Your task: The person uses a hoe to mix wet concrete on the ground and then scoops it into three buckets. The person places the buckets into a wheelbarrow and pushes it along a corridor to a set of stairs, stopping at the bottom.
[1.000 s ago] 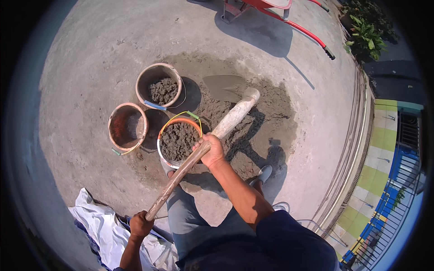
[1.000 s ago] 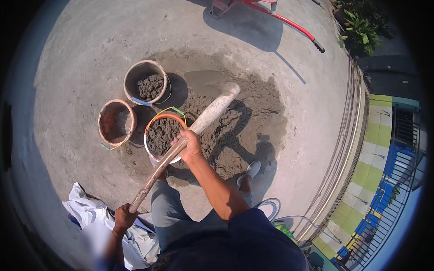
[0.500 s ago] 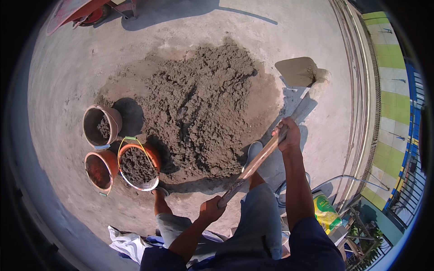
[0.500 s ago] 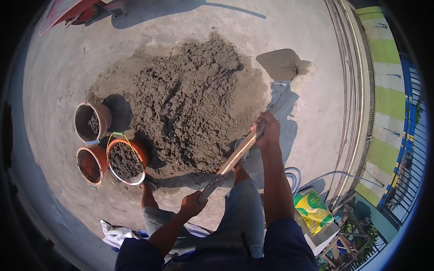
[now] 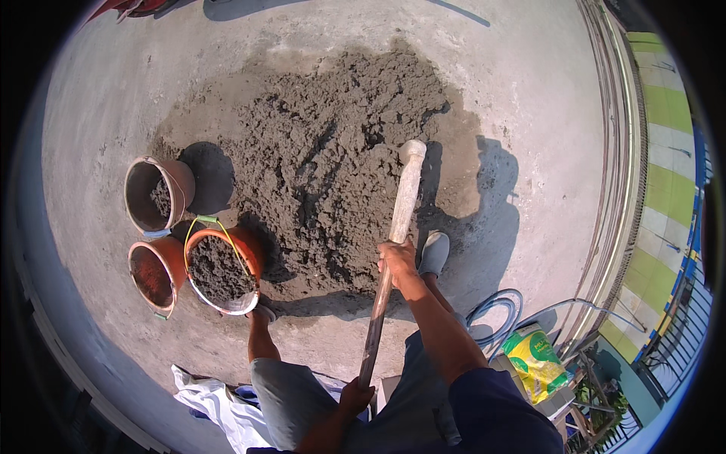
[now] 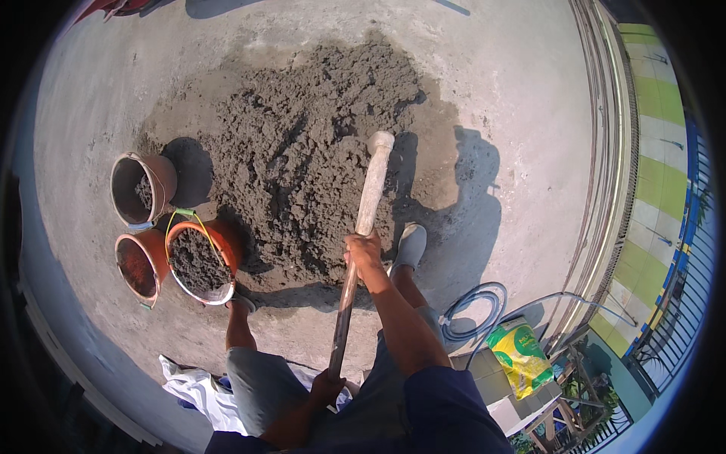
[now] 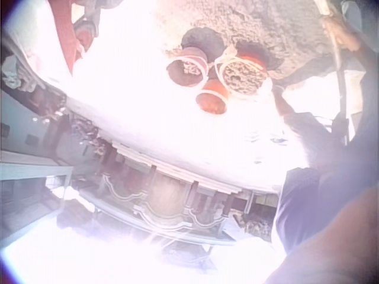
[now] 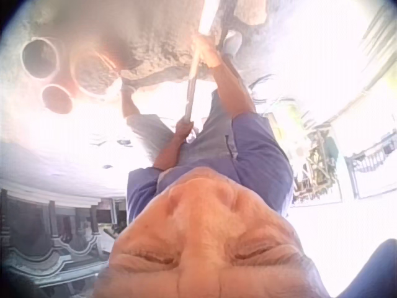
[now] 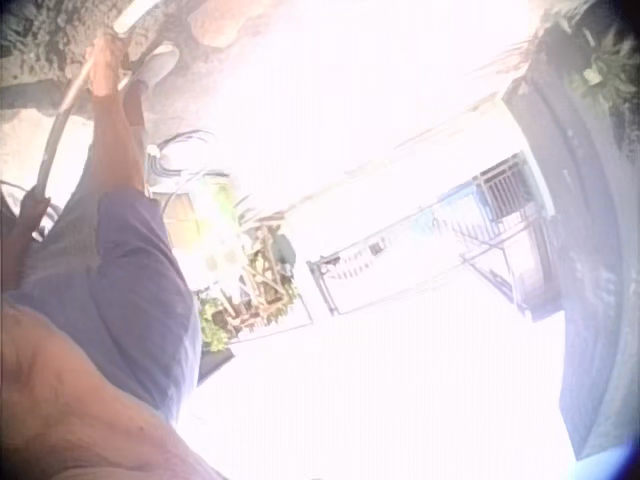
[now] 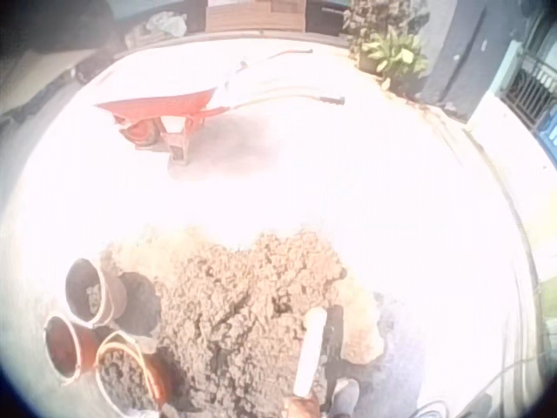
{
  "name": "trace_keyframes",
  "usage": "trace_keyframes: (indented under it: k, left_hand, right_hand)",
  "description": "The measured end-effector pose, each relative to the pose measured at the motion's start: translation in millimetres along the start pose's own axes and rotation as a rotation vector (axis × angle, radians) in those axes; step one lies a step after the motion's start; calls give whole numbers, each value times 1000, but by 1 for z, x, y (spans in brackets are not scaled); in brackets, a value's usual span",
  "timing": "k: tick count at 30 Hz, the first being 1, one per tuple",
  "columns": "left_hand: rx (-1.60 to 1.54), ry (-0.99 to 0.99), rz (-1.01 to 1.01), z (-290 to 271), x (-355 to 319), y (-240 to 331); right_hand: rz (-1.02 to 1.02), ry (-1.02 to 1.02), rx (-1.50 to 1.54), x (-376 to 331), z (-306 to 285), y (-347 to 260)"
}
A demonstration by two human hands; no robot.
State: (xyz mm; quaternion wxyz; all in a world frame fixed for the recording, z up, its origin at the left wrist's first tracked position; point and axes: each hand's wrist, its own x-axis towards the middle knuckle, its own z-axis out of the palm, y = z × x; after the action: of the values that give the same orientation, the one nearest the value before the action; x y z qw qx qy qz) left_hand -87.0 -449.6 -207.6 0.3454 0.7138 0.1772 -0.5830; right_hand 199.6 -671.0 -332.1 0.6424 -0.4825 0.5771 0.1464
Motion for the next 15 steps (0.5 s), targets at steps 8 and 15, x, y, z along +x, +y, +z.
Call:
trace_keyframes:
  k: [8, 15]
  left_hand:
    - [159, 205, 301, -64, 86, 129]
    - [11, 162, 11, -42, 64, 122]
  right_hand:
    - [-273, -57, 277, 15, -37, -175]
    - [-335, 126, -202, 68, 8, -66]
